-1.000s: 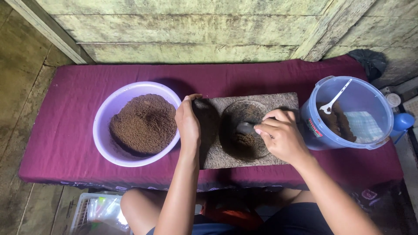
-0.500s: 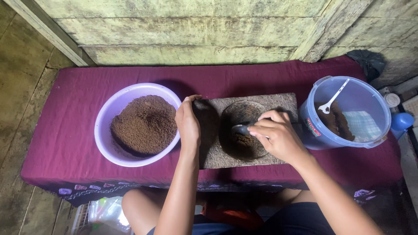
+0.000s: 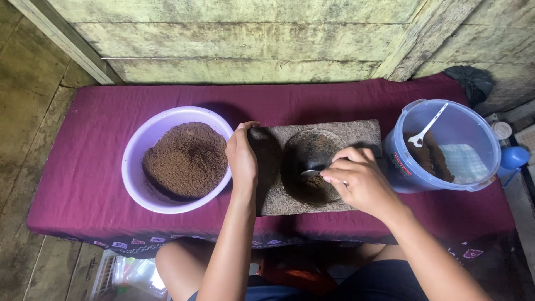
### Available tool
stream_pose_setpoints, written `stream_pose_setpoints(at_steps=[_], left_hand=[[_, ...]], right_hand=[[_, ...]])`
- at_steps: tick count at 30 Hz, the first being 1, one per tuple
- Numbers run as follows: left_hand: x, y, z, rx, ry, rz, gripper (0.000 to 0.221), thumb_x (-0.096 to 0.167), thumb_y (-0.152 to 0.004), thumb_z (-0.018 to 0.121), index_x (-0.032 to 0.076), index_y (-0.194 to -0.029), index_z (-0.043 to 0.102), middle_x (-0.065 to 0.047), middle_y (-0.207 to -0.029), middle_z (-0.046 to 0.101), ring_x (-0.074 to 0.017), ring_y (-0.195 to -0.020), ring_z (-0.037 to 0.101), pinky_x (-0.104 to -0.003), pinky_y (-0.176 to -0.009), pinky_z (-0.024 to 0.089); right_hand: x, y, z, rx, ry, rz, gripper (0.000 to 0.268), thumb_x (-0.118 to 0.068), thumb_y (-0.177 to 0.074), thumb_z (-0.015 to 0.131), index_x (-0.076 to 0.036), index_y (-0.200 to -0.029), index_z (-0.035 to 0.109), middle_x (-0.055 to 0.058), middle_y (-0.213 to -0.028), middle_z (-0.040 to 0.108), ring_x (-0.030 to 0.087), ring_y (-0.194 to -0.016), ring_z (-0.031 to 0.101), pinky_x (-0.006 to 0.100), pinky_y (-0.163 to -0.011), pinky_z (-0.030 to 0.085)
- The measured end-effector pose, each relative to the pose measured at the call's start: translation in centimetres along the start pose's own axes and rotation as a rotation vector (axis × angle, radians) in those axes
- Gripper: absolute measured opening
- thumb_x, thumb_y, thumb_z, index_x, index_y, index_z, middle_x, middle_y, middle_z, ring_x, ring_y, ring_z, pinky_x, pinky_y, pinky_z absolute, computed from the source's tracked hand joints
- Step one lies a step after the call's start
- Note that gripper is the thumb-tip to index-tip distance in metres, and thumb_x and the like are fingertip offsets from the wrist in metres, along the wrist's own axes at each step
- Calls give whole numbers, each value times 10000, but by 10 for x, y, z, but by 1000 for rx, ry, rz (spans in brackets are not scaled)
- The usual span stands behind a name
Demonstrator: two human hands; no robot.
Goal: Transferring brown powder from a stone mortar into a purple plastic bowl using a spoon.
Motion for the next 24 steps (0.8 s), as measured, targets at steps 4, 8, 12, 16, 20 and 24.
stream_pose_setpoints(at_steps=[4, 8, 12, 16, 20, 24], left_hand=[[-2, -1, 0, 11, 3, -5, 476, 360, -1028, 341, 164, -1056, 774, -151, -1111, 737, -369, -1187, 626, -452, -1085, 410], [-3, -1, 0, 5, 2, -8, 477, 367, -1024, 344, 166, -1063, 774, -156, -1126, 736, -383, -1190, 625, -456, -1087, 410], [-2, 0, -1, -2, -13, -12, 476, 372, -1021, 340, 182, -1070, 774, -153, -1131, 738, -391, -1198, 624, -468, -1086, 410], [1, 1, 0, 3, -1, -24, 480, 378, -1018, 340, 182, -1065, 776, -144, -1119, 745, -387, -1184, 635, -464, -1080, 417], [1, 0, 0, -9, 33, 13, 469, 357, -1022, 342, 164, -1060, 768, -140, -1114, 741, -355, -1169, 641, -442, -1082, 419], [1, 0, 0, -20, 60, 30, 474, 341, -1030, 335, 132, -1058, 759, -160, -1110, 736, -360, -1165, 641, -448, -1081, 419]], right_hand=[[7, 8, 11, 167, -5, 85, 137, -160, -887, 683, -222, -942, 791, -50, -787, 720, 188, -971, 658, 376, -835, 499], [8, 14, 23, 274, -109, 232, 114, -123, -845, 703, -191, -772, 759, -17, -664, 698, 237, -827, 697, 387, -743, 526], [23, 21, 30, 248, 4, 347, 146, -122, -820, 685, -180, -714, 767, -15, -634, 698, 234, -817, 702, 396, -722, 508], [15, 15, 23, 335, -76, 369, 148, -122, -830, 721, -185, -706, 769, -51, -619, 717, 210, -802, 710, 364, -727, 520], [23, 19, 32, 255, -83, 301, 142, -68, -822, 684, -118, -720, 770, 42, -646, 720, 288, -803, 700, 414, -721, 530], [17, 20, -1, 310, -32, 261, 158, -51, -890, 650, -101, -844, 793, 64, -748, 734, 288, -881, 675, 407, -800, 512]])
Point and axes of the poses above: each hand's wrist, its own y-axis away from the middle knuckle, its own z-axis out of the palm, x = y × z, the point moved 6 cm from there along -y, towards the middle knuckle
